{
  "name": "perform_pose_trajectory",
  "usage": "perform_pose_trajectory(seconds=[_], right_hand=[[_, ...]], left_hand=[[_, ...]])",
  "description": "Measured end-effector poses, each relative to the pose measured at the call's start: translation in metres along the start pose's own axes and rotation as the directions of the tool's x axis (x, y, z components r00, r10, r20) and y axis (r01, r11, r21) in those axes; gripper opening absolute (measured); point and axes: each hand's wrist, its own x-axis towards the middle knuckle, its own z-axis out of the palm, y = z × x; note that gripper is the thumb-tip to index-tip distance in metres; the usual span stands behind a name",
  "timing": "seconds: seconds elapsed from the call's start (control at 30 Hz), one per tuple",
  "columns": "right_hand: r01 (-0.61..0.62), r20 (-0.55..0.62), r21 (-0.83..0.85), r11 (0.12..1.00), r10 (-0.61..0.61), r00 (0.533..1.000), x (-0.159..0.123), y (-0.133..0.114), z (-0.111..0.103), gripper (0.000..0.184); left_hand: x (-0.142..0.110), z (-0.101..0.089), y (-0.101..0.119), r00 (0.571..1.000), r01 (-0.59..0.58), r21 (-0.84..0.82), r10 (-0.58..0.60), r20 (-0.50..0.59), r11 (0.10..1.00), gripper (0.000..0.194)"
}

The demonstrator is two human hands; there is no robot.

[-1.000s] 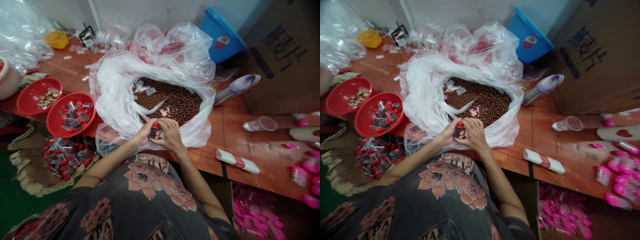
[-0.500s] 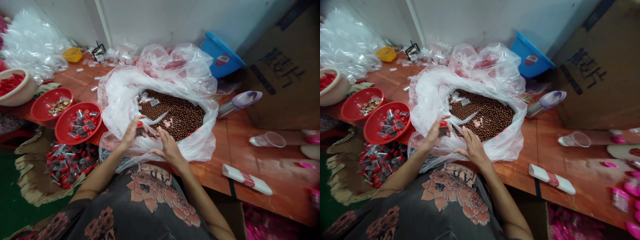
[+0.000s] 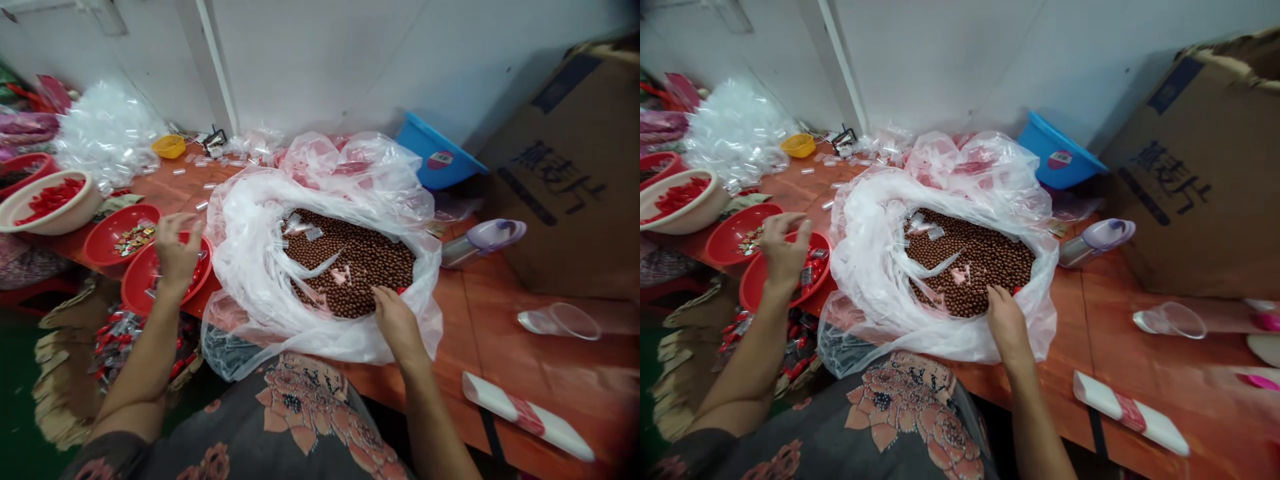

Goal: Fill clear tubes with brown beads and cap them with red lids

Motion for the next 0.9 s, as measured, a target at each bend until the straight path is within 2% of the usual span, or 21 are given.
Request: perform_pose_trajectory(seconds=[0.07,0.13,0.2,0.27,0.33,0.4,0.47,0.53,0.6,0.7,0.8,0.83,0.9], right_hand=[[-0.087,0.060,-0.133,0.987,0.096,0.994,0.005,0.006,-0.006,0.044],[-0.125,0.125,-0.228,0.966,0.156,0.980,0.004,0.008,-0.011,0.047],[-0.109,0.173,-0.264,0.958,0.158,0.972,-0.003,0.013,-0.013,0.051],[-0.064,0.207,-0.261,0.963,0.120,0.971,-0.011,0.023,-0.010,0.052],[-0.022,0.186,-0.232,0.973,0.067,0.980,-0.013,0.038,-0.003,0.054],[0.035,0.197,-0.187,0.982,0.003,0.980,-0.011,0.050,0.005,0.055],[0.061,0.184,-0.144,0.988,-0.034,0.982,-0.010,0.054,0.011,0.051],[0.084,0.168,-0.116,0.990,-0.064,0.984,-0.011,0.051,0.012,0.046],[0.098,0.154,-0.110,0.989,-0.081,0.985,-0.013,0.044,0.011,0.046],[0.043,0.110,-0.140,0.989,-0.028,0.994,-0.015,0.033,0.008,0.056],[-0.020,0.123,-0.108,0.994,0.033,0.992,-0.015,0.024,0.003,0.064],[-0.043,0.154,-0.082,0.996,0.056,0.987,-0.015,0.021,0.001,0.065],[-0.119,0.178,-0.031,0.992,0.122,0.976,-0.017,0.015,-0.002,0.063]], left_hand=[[0.005,0.046,0.021,0.990,-0.093,-0.006,0.093,0.105,0.996,0.014],[0.001,0.099,0.041,0.938,-0.103,-0.067,0.119,0.327,0.992,0.015],[-0.008,0.152,0.053,0.834,-0.097,-0.099,0.135,0.535,0.990,0.018],[-0.019,0.199,0.051,0.687,-0.154,-0.049,0.143,0.712,0.987,0.024],[-0.027,0.237,0.036,0.562,-0.246,0.074,0.080,0.823,0.966,0.034],[-0.034,0.263,0.018,0.479,-0.362,0.159,0.037,0.877,0.919,0.041],[-0.042,0.276,0.005,0.457,-0.447,0.163,0.067,0.887,0.880,0.042],[-0.049,0.279,0.000,0.475,-0.480,0.165,0.097,0.874,0.861,0.042],[-0.053,0.275,0.000,0.510,-0.465,0.175,0.101,0.854,0.868,0.042],[-0.054,0.265,-0.002,0.546,-0.355,0.197,0.031,0.837,0.914,0.046],[-0.049,0.258,-0.007,0.540,-0.198,0.200,-0.064,0.839,0.960,0.057],[-0.047,0.256,-0.009,0.536,-0.156,0.187,-0.076,0.841,0.970,0.059],[-0.043,0.251,-0.011,0.554,-0.086,0.108,-0.042,0.831,0.991,0.057]])
